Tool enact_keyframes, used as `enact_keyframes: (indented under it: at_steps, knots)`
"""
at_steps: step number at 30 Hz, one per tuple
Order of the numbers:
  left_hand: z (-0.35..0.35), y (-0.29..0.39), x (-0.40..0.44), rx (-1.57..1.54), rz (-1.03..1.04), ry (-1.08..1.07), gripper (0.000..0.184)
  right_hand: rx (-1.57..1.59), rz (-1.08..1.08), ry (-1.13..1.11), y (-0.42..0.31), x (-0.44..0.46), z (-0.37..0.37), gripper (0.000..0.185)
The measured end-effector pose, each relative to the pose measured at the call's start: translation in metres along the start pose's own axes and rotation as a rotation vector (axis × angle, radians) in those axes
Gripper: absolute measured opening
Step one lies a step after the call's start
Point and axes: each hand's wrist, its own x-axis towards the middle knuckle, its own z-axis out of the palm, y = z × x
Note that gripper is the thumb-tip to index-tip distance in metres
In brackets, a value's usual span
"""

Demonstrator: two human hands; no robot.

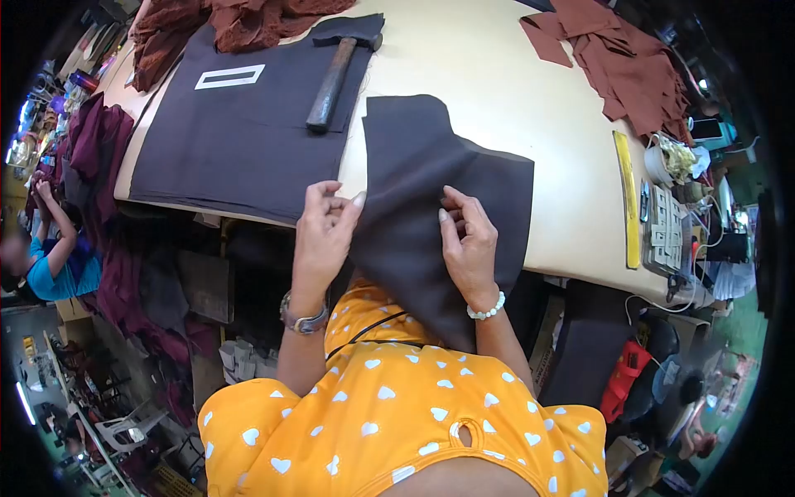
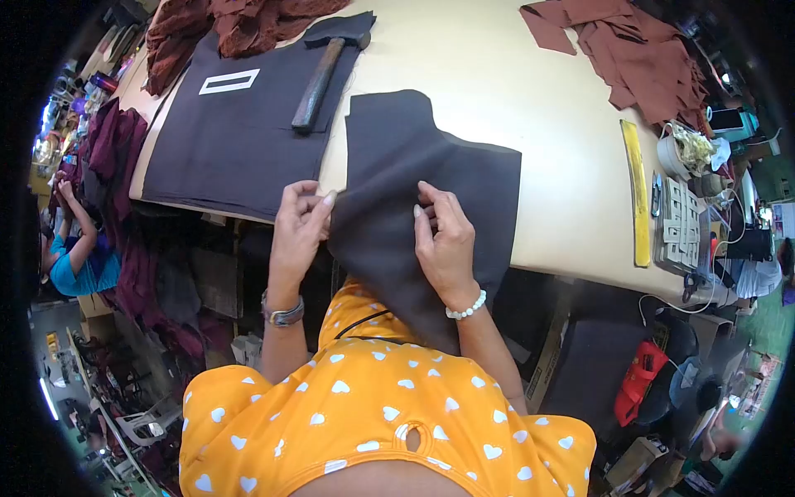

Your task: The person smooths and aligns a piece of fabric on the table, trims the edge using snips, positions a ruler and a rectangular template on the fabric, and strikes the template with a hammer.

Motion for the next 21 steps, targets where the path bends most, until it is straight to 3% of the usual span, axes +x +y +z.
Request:
enact_keyframes:
  at_steps: [4,9,12,15,19,21]
  knots:
    - [-0.004,-0.004,-0.01,-0.293,-0.086,-0.097,0.044,-0.042,-0.036,0.015,0.002,-0.002,0.002,0.021]
    - [0.017,-0.004,-0.009,-0.105,0.159,-0.027,0.045,0.138,-0.052,-0.017,-0.003,0.007,0.019,0.022]
    - [0.025,0.0,-0.005,0.083,0.343,0.113,0.043,0.362,0.108,-0.024,-0.001,0.009,0.026,0.024]
    - [0.028,0.009,-0.007,0.028,0.261,0.044,0.048,0.452,0.1,-0.011,0.001,0.007,0.026,0.029]
    - [0.044,0.01,-0.008,-0.505,0.107,-0.153,0.06,0.305,0.076,-0.026,-0.007,0.006,0.021,0.038]
    - [0.052,-0.001,-0.005,-0.561,0.105,-0.177,0.059,0.329,0.126,-0.001,-0.01,0.004,0.02,0.036]
